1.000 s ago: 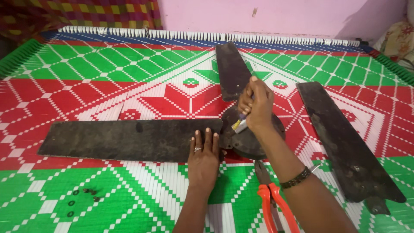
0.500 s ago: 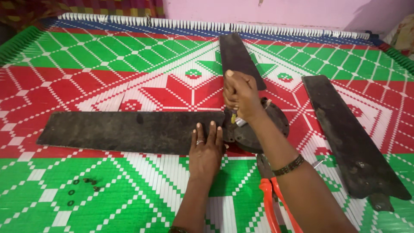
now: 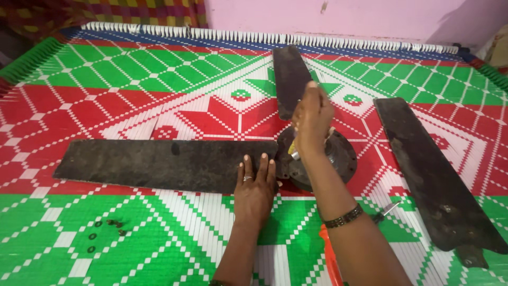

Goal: The person disassembles an electric fan by removing its blades from the central motor housing. Using a screwdriver, they loosen and remove the screws securing each blade, then set the blades and hardware aside on the mat.

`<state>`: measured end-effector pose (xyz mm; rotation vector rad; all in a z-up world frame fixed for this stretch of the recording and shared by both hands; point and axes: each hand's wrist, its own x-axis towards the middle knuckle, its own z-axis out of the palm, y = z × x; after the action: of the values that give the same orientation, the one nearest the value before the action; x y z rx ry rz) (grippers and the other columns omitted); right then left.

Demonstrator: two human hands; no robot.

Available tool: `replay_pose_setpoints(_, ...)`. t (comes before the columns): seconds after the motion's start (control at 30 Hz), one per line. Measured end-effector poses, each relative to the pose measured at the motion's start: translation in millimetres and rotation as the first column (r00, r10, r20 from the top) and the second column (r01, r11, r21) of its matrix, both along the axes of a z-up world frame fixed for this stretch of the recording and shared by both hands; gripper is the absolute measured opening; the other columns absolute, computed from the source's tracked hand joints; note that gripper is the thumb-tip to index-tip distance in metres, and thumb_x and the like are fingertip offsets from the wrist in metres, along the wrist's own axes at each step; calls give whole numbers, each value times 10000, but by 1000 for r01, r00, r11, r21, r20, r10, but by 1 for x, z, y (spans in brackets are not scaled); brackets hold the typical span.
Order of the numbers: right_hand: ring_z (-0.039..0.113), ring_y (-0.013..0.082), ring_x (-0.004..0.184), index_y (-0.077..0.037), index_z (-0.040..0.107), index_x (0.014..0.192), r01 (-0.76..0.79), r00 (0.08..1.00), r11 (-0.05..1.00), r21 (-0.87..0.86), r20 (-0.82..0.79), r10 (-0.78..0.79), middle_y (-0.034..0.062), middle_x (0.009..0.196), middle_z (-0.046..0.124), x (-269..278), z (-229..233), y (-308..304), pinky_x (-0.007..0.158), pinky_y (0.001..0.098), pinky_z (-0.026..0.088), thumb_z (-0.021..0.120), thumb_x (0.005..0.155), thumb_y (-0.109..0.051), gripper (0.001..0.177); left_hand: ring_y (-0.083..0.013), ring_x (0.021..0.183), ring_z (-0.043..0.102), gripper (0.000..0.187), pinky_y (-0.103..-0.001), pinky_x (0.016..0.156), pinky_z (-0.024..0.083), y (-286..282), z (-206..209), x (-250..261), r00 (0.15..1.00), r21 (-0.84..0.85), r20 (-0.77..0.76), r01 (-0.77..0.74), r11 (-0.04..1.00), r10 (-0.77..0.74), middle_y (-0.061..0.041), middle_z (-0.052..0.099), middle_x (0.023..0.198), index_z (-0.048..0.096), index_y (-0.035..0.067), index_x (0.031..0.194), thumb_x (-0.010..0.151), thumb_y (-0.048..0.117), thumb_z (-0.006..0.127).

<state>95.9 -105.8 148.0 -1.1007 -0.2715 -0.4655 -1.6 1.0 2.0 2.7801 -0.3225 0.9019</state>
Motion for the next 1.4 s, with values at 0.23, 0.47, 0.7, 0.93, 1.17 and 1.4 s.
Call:
replay_pose_setpoints(0.23, 264, 47, 397, -147, 446, 710, -200, 980, 973, -112, -45, 196, -67, 538, 333, 1, -4, -2, 352, 261, 208, 591, 1050, -328, 411, -491, 1368, 469, 559, -545, 1168, 339, 0, 3, -3, 1000, -10, -9, -5, 1000, 4, -80, 510, 1535, 566, 110, 1414, 934, 390, 622)
replay_pose_setpoints(0.47, 231, 73, 356, -132, 430, 699, -512, 859, 843, -163, -102, 502, -37, 493, 303, 9, -1, -11, 339, 280, 177, 554, 1047, -306, 408, -502, 1356, 475, 576, -556, 1150, 346, 1, 2, -3, 1000, 0, 28, 8, 1000, -8, -97, 513, 1522, 572, 88, 1414, 923, 382, 634)
replay_pose_setpoints(0.7, 226, 70, 365, -116, 422, 714, -626, 780, 771, -117, -90, 619, -37, 493, 287, 11, 2, -23, 348, 278, 187, 512, 1089, -298, 425, -494, 1360, 476, 567, -548, 1150, 349, 1, 0, -7, 998, 3, 53, 17, 1000, -17, -95, 539, 1511, 574, 74, 1414, 933, 370, 624)
replay_pose_setpoints(0.93, 281, 57, 386, -107, 458, 733, -458, 889, 874, -162, -91, 449, -39, 518, 332, -1, 6, -11, 361, 256, 228, 584, 1041, -269, 370, -445, 1373, 487, 516, -554, 1155, 346, -2, 3, -3, 992, -75, 125, 14, 997, -5, -69, 552, 1501, 591, 119, 1404, 954, 371, 606)
replay_pose_setpoints(1.17, 324, 74, 396, -120, 475, 742, -404, 912, 911, -84, -119, 393, -32, 535, 359, -2, 24, -25, 371, 264, 269, 624, 1004, -303, 352, -456, 1359, 479, 575, -559, 1140, 336, -2, 19, -6, 997, -128, 78, 39, 991, -29, -80, 550, 1479, 607, 88, 1362, 912, 445, 628)
replay_pose_setpoints(1.4, 333, 77, 412, -123, 469, 760, -307, 952, 944, -120, -27, 306, -22, 528, 353, -14, 47, -82, 395, 262, 293, 642, 1012, -331, 369, -449, 1381, 445, 653, -534, 1153, 328, 10, 18, 1, 995, 3, 28, 90, 996, -90, -62, 497, 1533, 555, 105, 1430, 920, 513, 570)
